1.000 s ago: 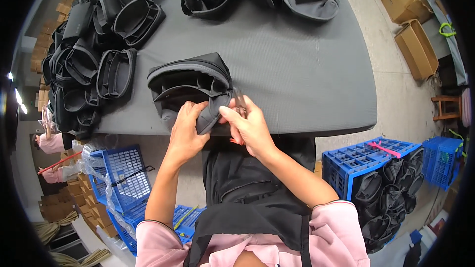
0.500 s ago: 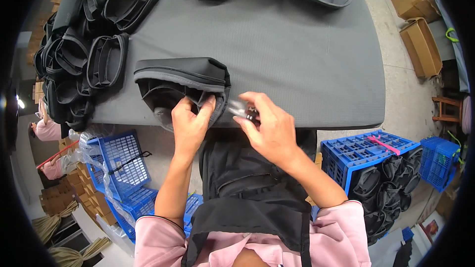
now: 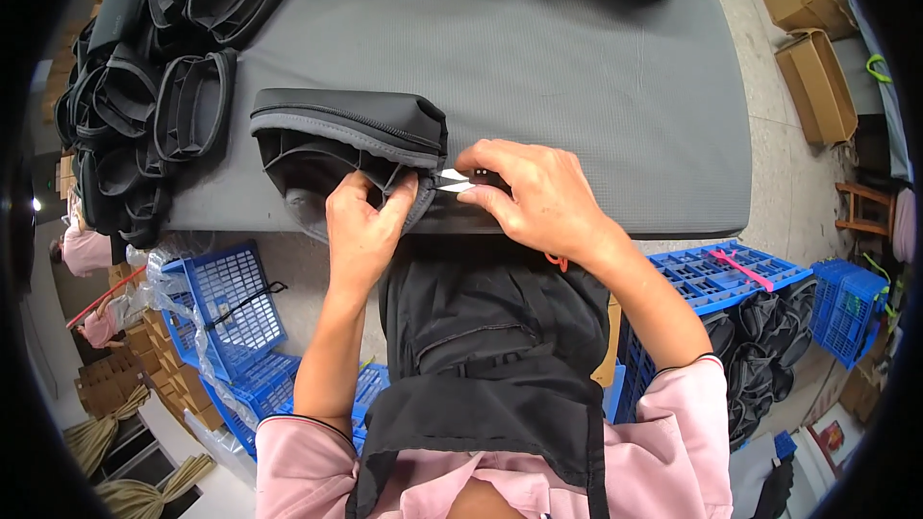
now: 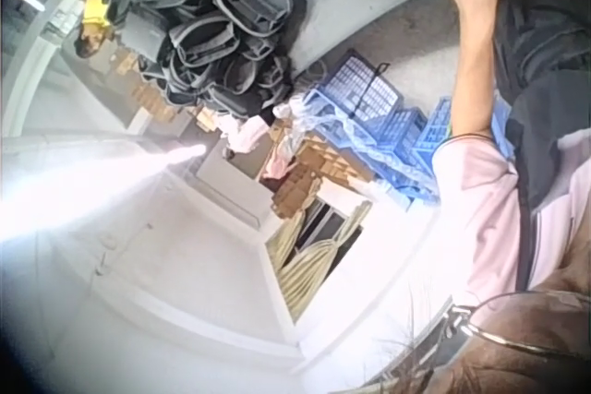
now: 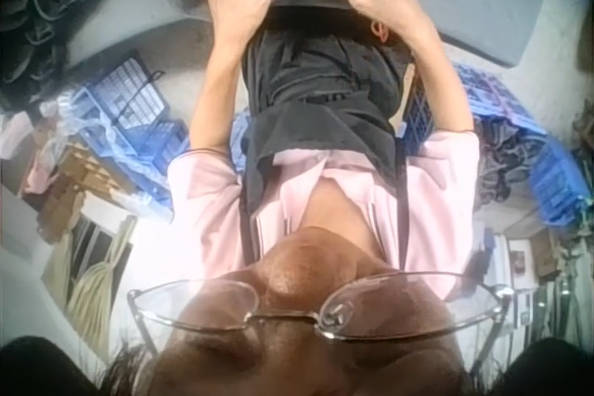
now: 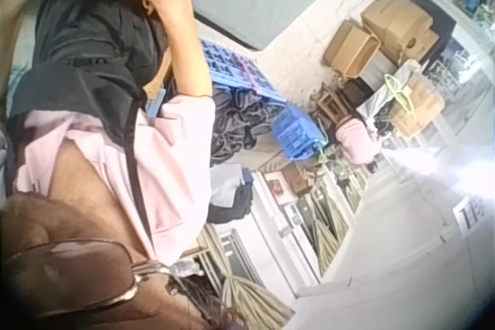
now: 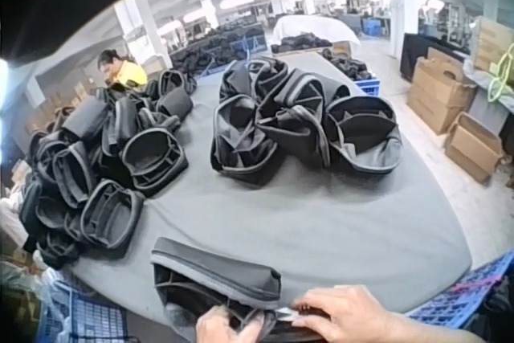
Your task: Inspecting and trimming excess material from black padded manufacturing components using small clippers.
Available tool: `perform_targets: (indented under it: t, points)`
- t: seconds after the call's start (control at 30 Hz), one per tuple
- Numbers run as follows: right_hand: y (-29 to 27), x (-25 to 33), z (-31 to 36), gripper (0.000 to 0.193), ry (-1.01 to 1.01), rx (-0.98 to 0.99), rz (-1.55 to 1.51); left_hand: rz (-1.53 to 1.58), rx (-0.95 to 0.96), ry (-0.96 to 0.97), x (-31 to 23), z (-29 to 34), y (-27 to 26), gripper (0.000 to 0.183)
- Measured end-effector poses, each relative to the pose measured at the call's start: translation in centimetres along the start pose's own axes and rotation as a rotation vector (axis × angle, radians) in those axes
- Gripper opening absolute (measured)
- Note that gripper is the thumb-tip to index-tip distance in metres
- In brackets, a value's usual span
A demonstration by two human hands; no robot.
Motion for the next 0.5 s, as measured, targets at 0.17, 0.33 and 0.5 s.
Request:
perform_targets:
  t: [0.17, 0.33, 0.5]
  points:
    - [-0.5, 0.8, -0.6, 0.019, -0.135, 0.054, 0.131, 0.035, 0.014, -0.008, 0.2, -0.1, 0.2, 0.023]
    - [-0.6, 1.3, -1.1, 0.018, -0.207, 0.092, 0.222, 0.011, 0.042, -0.048, 0.3, -0.1, 0.2, 0.023]
    - [-0.5, 1.8, -1.2, 0.017, -0.256, 0.096, 0.269, 0.034, 0.017, -0.018, 0.2, -0.2, 0.3, 0.023]
Point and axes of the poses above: each hand's wrist, its own z-axis away from the middle knuckle, its own y-axis out of the palm, x = y × z, the point moved 8 cm from there along -z, towards the middle knuckle, and after that the axes turned 10 degrees about x, right-handed, at the moved point
